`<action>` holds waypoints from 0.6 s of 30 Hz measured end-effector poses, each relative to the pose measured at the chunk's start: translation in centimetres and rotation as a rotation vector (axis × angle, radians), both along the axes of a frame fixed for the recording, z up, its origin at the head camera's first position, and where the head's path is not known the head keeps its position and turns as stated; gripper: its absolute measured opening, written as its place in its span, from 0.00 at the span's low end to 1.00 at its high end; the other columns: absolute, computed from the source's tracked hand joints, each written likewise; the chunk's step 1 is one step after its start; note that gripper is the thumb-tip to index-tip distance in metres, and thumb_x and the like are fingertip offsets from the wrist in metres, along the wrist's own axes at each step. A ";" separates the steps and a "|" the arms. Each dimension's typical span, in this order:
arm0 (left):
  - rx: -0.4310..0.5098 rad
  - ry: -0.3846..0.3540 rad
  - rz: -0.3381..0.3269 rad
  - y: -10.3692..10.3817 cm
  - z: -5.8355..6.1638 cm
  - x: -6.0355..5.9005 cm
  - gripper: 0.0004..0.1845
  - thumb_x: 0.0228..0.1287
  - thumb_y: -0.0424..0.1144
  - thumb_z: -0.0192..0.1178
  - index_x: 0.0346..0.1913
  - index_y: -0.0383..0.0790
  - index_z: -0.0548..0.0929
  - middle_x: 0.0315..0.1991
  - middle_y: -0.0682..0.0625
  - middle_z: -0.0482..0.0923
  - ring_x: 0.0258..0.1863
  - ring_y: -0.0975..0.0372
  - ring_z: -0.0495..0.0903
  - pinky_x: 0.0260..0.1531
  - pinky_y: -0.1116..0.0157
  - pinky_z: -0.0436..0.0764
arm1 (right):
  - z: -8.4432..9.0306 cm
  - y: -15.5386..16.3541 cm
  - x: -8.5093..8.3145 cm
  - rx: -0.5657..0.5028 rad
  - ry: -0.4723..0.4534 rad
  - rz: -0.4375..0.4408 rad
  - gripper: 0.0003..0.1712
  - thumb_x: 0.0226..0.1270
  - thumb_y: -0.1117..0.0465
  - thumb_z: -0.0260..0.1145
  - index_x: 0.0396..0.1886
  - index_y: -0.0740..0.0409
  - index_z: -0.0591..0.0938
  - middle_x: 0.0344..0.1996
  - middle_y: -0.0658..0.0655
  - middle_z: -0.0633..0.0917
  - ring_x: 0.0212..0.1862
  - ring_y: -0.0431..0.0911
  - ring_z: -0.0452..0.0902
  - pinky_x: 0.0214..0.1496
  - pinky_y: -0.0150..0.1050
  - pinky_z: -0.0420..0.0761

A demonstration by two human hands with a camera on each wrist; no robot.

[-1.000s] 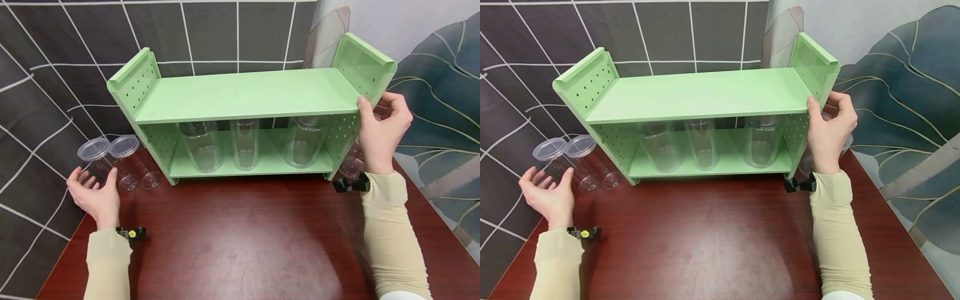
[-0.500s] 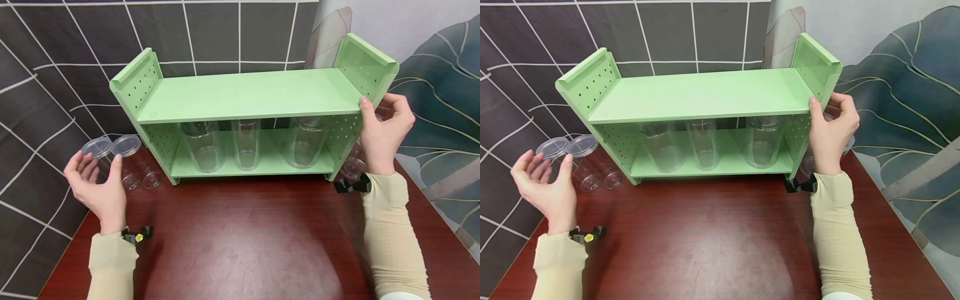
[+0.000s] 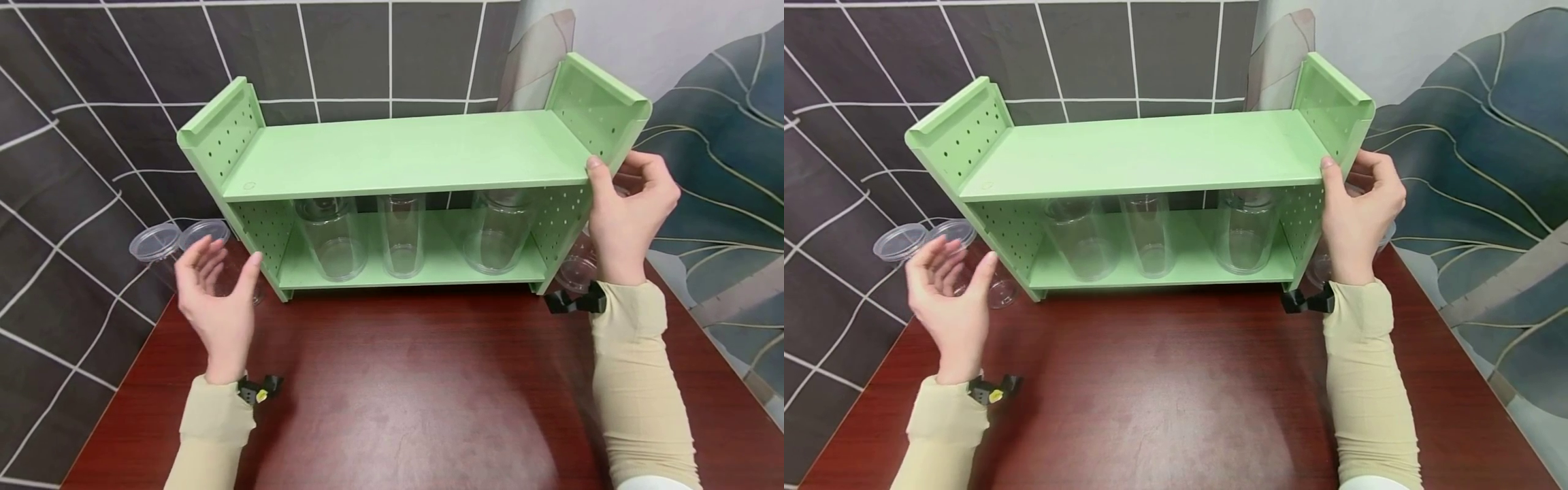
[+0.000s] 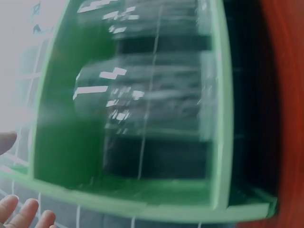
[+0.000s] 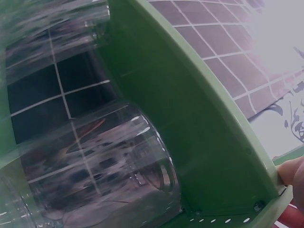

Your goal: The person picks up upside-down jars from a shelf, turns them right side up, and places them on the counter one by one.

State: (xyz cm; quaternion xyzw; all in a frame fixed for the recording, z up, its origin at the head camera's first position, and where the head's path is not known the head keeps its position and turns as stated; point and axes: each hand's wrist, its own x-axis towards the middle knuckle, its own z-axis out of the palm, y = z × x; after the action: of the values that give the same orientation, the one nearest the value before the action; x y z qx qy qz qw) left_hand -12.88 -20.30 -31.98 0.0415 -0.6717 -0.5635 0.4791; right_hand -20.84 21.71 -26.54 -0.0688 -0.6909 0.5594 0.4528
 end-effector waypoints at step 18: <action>-0.164 -0.327 -0.221 2.7 -5.7 -5.3 0.48 0.52 0.50 0.81 0.73 0.39 0.68 0.70 0.44 0.71 0.67 0.56 0.71 0.67 0.62 0.69 | 0.2 -0.2 0.3 0.026 -0.002 -0.067 0.14 0.64 0.57 0.73 0.47 0.56 0.91 0.37 0.51 0.87 0.37 0.37 0.77 0.41 0.30 0.78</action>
State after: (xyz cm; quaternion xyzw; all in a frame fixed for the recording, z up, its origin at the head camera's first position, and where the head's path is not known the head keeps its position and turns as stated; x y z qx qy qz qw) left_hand -18.16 -17.61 -37.69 0.0192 -0.7844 -0.5420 0.3008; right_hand -20.57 21.48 -26.32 -0.0866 -0.6958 0.5350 0.4714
